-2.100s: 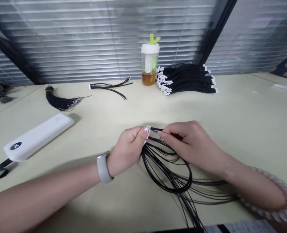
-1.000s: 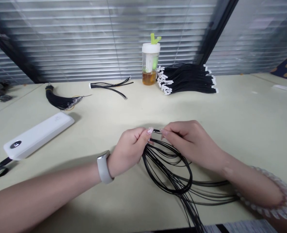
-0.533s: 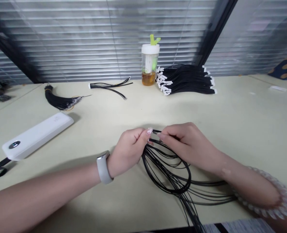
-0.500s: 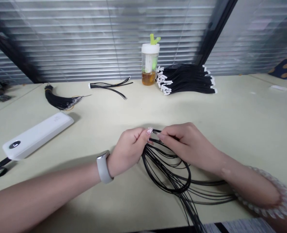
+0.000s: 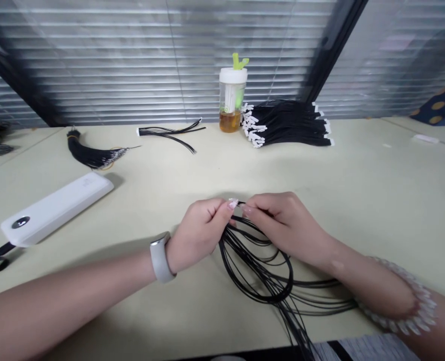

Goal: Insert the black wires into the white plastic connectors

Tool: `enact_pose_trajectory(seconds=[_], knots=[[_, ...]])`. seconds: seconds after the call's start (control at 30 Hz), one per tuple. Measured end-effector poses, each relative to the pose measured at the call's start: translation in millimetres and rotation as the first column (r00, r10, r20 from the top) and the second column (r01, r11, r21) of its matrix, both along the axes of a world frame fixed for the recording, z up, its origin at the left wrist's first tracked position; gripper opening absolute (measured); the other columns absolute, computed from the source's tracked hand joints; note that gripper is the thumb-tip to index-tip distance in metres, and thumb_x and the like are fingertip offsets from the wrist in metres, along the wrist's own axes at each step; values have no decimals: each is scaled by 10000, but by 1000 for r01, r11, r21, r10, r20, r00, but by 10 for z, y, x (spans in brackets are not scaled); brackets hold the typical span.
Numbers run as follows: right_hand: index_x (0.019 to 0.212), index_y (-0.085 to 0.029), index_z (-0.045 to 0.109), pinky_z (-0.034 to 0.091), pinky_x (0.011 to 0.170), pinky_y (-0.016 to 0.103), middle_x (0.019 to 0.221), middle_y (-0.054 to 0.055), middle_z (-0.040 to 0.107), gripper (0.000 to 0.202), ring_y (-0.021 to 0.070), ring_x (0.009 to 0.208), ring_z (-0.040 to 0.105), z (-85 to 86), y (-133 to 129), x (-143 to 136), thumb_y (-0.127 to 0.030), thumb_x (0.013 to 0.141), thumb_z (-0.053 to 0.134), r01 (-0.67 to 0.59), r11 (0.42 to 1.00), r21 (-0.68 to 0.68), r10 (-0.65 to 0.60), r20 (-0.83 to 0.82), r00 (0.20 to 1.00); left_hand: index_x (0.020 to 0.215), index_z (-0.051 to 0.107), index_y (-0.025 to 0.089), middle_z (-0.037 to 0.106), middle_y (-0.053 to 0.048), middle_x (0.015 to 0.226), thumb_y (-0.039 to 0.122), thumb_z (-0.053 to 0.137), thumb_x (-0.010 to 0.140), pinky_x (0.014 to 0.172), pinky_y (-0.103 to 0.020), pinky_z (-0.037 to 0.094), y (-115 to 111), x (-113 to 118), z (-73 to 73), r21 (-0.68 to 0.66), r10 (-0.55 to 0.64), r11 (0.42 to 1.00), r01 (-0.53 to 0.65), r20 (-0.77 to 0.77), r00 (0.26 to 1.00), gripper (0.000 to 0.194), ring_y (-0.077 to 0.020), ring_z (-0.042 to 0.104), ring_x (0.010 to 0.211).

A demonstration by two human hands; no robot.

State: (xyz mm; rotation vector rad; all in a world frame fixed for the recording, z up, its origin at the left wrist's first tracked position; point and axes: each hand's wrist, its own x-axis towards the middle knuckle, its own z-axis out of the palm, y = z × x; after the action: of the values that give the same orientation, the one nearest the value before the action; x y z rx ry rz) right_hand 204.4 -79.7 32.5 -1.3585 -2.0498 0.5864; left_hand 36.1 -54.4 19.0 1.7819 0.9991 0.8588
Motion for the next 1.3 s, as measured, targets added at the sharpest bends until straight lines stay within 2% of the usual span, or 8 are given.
enact_pose_trajectory(seconds=[0.2, 0.47, 0.6, 0.7, 0.8, 0.93, 1.13, 1.3], knots=[[558, -152, 406, 272, 490, 202, 517, -55, 366, 308, 53, 507, 321, 11, 10, -29, -215, 858, 438, -32, 999, -21, 32, 2, 999, 565, 506, 147, 412, 47, 393, 358, 423, 860, 391, -165, 296, 5, 2, 6, 8, 1, 1000, -1, -21, 1000, 372, -51, 371, 396], [641, -165, 581, 297, 473, 214, 510, -43, 438, 282, 71, 492, 377, 87, 115, 163, -339, 841, 486, -43, 973, -227, 49, 24, 999, 632, 521, 152, 386, 62, 357, 508, 397, 852, 324, -152, 285, 18, -21, -47, -150, -4, 989, 6, 12, 1000, 436, -46, 363, 307], [765, -177, 599, 365, 542, 227, 664, -11, 563, 164, 100, 577, 472, 81, 140, 227, -340, 746, 610, 25, 998, -51, -14, 208, 978, 625, 501, 151, 369, 60, 367, 540, 387, 844, 324, -152, 272, 32, -28, -70, -181, 56, 982, -49, 35, 998, 461, -46, 346, 317], [932, -163, 558, 406, 629, 262, 880, 57, 585, 382, 157, 738, 523, 167, 54, 211, -418, 675, 679, 72, 970, 231, -133, 258, 957, 621, 483, 155, 368, 58, 389, 536, 416, 835, 328, -157, 268, 43, -24, -79, -221, 91, 973, -68, 93, 992, 442, -48, 337, 335], [791, -169, 551, 368, 575, 248, 735, 30, 562, 248, 137, 650, 500, 296, -103, 187, -393, 729, 636, 79, 908, 411, -203, 269, 942, 638, 500, 159, 372, 55, 388, 552, 425, 824, 317, -169, 254, 62, -15, -90, -252, 117, 964, -86, 112, 987, 441, -55, 334, 326], [504, -175, 442, 229, 459, 256, 453, -25, 398, 356, 88, 434, 331, 370, -273, 189, -336, 805, 545, -27, 921, 388, -139, 392, 909, 677, 523, 162, 403, 49, 411, 573, 419, 818, 318, -181, 264, 86, -7, -107, -268, 127, 960, -85, 143, 982, 447, -59, 349, 325], [565, -182, 535, 221, 494, 289, 509, 11, 457, 270, 128, 498, 398, 335, -367, 152, -287, 813, 514, -81, 833, 548, -235, 481, 845, 646, 499, 163, 430, 42, 409, 569, 415, 821, 344, -192, 279, 85, -14, -112, -239, 105, 969, -70, 139, 985, 450, -58, 350, 333], [492, -177, 449, 200, 459, 272, 447, -19, 392, 347, 87, 427, 314, 278, -420, 58, -271, 819, 518, -99, 910, 402, -81, 408, 910, 647, 491, 151, 461, 27, 479, 549, 387, 844, 385, -182, 322, 73, -16, -108, -220, 91, 974, -62, 124, 988, 456, -54, 383, 390]])
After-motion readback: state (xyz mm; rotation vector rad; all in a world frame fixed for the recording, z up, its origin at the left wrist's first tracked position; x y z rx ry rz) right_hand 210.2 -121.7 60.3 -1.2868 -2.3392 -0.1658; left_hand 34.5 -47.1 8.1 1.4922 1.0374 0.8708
